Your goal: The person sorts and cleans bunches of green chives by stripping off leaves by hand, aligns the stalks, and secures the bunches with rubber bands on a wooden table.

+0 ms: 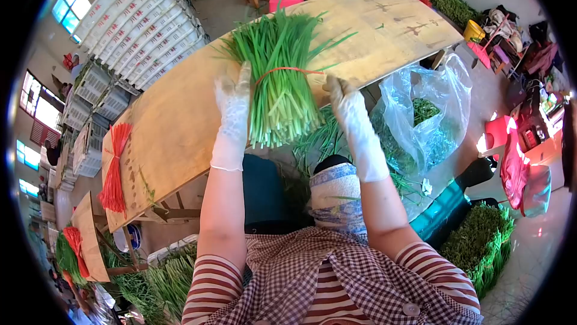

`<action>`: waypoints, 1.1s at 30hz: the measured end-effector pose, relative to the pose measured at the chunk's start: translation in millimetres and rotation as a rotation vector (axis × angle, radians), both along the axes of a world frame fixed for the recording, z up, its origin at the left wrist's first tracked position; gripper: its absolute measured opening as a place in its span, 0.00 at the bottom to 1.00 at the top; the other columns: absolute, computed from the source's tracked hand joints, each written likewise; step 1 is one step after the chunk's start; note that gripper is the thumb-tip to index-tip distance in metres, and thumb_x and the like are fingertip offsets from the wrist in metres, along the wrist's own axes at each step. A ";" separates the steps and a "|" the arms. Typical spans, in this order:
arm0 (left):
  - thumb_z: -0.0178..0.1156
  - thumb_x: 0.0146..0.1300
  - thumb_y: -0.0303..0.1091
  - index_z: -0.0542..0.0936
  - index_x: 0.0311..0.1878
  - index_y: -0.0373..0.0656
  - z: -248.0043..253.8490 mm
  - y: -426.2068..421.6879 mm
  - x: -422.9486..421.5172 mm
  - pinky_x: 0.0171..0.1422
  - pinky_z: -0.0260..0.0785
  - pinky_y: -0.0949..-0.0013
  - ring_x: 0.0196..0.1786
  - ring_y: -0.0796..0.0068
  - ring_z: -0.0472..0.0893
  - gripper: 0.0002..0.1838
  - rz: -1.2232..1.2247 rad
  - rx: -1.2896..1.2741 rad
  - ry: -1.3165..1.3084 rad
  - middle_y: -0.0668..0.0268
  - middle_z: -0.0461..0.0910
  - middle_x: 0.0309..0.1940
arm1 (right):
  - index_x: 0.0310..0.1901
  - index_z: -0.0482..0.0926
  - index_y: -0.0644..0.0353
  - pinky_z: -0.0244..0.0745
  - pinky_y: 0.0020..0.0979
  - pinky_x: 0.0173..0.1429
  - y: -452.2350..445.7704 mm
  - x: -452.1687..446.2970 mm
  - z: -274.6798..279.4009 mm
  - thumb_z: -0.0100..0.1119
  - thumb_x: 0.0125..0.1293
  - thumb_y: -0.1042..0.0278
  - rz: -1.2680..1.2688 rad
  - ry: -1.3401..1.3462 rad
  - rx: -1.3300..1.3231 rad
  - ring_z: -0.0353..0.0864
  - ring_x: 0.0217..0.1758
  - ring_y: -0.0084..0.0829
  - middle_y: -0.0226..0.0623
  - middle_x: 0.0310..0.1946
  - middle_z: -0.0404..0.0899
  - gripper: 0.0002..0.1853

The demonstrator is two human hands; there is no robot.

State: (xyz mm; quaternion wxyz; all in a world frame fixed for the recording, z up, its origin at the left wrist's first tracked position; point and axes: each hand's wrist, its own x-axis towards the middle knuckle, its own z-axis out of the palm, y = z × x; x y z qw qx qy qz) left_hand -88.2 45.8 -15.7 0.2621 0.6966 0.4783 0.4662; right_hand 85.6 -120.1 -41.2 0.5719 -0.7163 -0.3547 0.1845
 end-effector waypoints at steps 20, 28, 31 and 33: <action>0.75 0.50 0.29 0.80 0.50 0.40 -76.3 -163.8 -114.5 0.48 0.77 0.69 0.42 0.75 0.82 0.23 -0.640 -0.723 -0.790 0.66 0.83 0.44 | 0.72 0.48 0.71 0.64 0.34 0.69 -82.4 -142.2 -9.7 0.85 0.33 0.59 0.583 0.351 0.008 0.69 0.66 0.39 0.49 0.62 0.69 0.67; 0.80 0.42 0.30 0.78 0.54 0.40 84.6 -39.1 -195.6 0.51 0.79 0.66 0.45 0.69 0.83 0.33 -0.708 -0.143 -0.609 0.62 0.83 0.44 | 0.67 0.58 0.66 0.68 0.34 0.66 65.9 -185.7 103.6 0.87 0.29 0.58 0.805 -0.018 0.400 0.71 0.62 0.35 0.44 0.58 0.73 0.62; 0.77 0.44 0.25 0.76 0.57 0.40 59.9 -6.0 -212.6 0.52 0.77 0.67 0.48 0.71 0.81 0.33 -0.607 -0.163 -0.538 0.62 0.81 0.49 | 0.66 0.63 0.65 0.70 0.33 0.65 105.2 -191.2 81.1 0.83 0.38 0.67 0.929 0.064 0.362 0.71 0.62 0.31 0.38 0.59 0.73 0.52; 0.75 0.47 0.25 0.74 0.59 0.39 27.2 15.5 -220.2 0.55 0.76 0.67 0.50 0.70 0.81 0.33 -0.568 -0.127 -0.554 0.61 0.80 0.52 | 0.66 0.64 0.65 0.70 0.33 0.65 111.3 -191.4 66.9 0.81 0.41 0.72 1.030 0.281 0.306 0.71 0.61 0.30 0.36 0.59 0.73 0.48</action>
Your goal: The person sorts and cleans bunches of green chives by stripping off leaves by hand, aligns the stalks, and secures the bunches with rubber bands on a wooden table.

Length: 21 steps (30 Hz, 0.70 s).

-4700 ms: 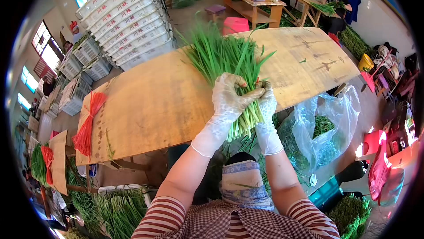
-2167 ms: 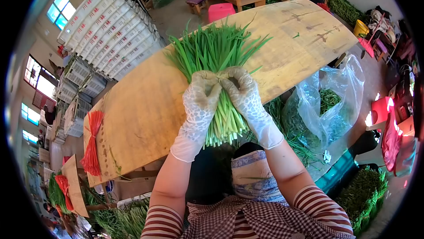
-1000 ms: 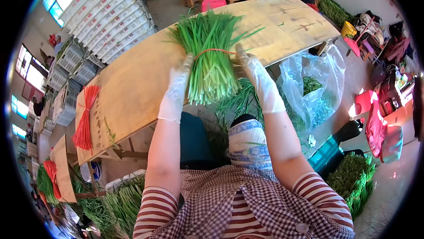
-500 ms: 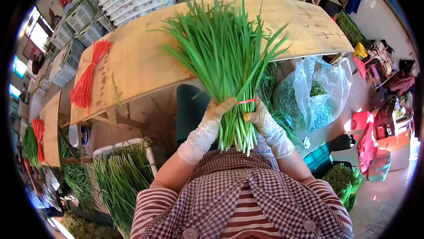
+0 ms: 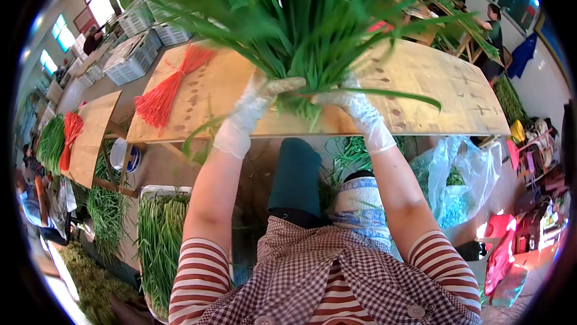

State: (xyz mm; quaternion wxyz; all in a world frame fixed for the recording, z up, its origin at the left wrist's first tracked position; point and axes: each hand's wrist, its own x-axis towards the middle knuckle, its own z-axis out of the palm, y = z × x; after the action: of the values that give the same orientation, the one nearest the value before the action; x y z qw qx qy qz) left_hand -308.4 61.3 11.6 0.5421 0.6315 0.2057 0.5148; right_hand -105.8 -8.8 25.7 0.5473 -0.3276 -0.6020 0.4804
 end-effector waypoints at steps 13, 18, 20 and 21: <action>0.72 0.55 0.31 0.82 0.47 0.36 171.7 17.5 11.7 0.43 0.79 0.70 0.37 0.75 0.84 0.18 -0.200 0.309 -0.332 0.64 0.84 0.39 | 0.47 0.80 0.63 0.81 0.30 0.50 26.6 -29.4 144.5 0.76 0.50 0.63 -0.161 -0.138 0.472 0.85 0.41 0.29 0.38 0.40 0.85 0.24; 0.72 0.52 0.34 0.79 0.53 0.35 52.7 2.9 0.0 0.51 0.79 0.68 0.44 0.71 0.84 0.25 0.216 0.128 -0.075 0.61 0.85 0.41 | 0.57 0.73 0.61 0.78 0.33 0.58 104.1 -27.9 42.2 0.77 0.49 0.61 -0.059 0.092 0.118 0.81 0.51 0.33 0.38 0.50 0.81 0.34; 0.72 0.53 0.33 0.78 0.54 0.34 50.2 -11.7 6.6 0.50 0.80 0.66 0.44 0.70 0.84 0.25 0.091 0.034 -0.272 0.59 0.85 0.41 | 0.56 0.74 0.61 0.78 0.33 0.57 61.5 -41.5 35.5 0.78 0.47 0.67 -0.137 -0.012 0.167 0.81 0.50 0.32 0.37 0.49 0.81 0.33; 0.70 0.54 0.33 0.77 0.55 0.34 59.8 -12.1 5.7 0.51 0.79 0.66 0.45 0.70 0.84 0.25 0.079 0.049 -0.206 0.59 0.84 0.42 | 0.55 0.75 0.61 0.78 0.34 0.56 41.5 -46.5 42.6 0.78 0.47 0.71 -0.171 -0.074 0.194 0.81 0.49 0.32 0.37 0.48 0.81 0.32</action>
State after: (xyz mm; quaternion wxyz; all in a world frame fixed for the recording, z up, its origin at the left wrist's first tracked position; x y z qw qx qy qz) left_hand -302.7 49.2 71.3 0.5242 0.5797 0.1609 0.6027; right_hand -152.3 32.6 68.3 0.5929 -0.3408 -0.6353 0.3588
